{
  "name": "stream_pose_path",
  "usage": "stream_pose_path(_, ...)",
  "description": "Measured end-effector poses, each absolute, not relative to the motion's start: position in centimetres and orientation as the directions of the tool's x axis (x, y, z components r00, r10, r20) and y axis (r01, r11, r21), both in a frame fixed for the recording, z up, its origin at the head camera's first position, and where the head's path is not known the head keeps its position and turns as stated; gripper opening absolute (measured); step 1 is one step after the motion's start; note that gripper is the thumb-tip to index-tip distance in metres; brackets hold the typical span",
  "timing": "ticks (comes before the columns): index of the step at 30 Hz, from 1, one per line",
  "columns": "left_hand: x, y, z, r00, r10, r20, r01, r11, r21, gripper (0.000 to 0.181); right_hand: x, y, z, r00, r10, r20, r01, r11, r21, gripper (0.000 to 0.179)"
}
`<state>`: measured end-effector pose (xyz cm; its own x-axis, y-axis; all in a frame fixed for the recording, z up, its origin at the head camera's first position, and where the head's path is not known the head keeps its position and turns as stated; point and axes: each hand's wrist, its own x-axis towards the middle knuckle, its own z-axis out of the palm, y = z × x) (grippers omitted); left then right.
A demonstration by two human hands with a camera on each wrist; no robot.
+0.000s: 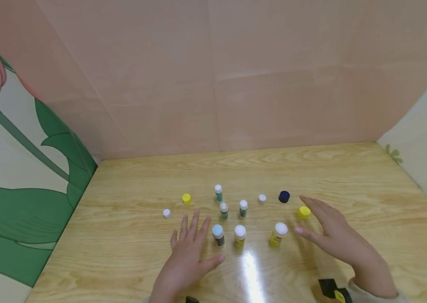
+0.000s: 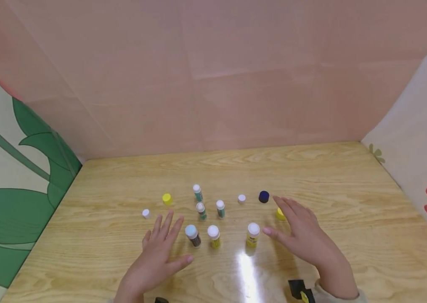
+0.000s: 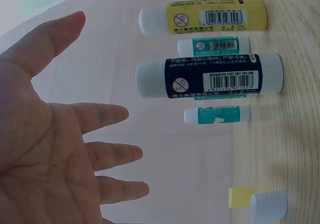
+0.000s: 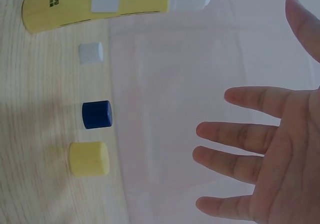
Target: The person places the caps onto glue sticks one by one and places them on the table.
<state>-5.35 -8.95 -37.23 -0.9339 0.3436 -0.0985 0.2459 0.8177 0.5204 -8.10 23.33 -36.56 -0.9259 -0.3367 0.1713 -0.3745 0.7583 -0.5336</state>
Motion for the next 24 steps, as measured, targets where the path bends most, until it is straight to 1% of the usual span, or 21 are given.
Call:
stream_pose_path(4,-5.39,-8.87,-37.32,-0.933,0.346,-0.096,0.248,0.814,0.526,0.083,-8.23,23.43,-36.8,-0.928,-0.333,0.168,-0.368,0.752,-0.547,0.069)
stream_pose_path(14,-5.49,-8.83,-37.68,-0.936,0.344,-0.08,0.25,0.806,0.536,0.087,-8.46,23.45,-37.04,-0.931,-0.325,0.163,-0.358,0.741,-0.568,0.067)
stream_pose_path(24,-5.62,-8.79,-38.25,-0.932,0.353,-0.08,0.249,0.785,0.567,0.085,-8.73,23.4,-37.18,-0.934,-0.322,0.154,-0.349,0.739,-0.575,0.068)
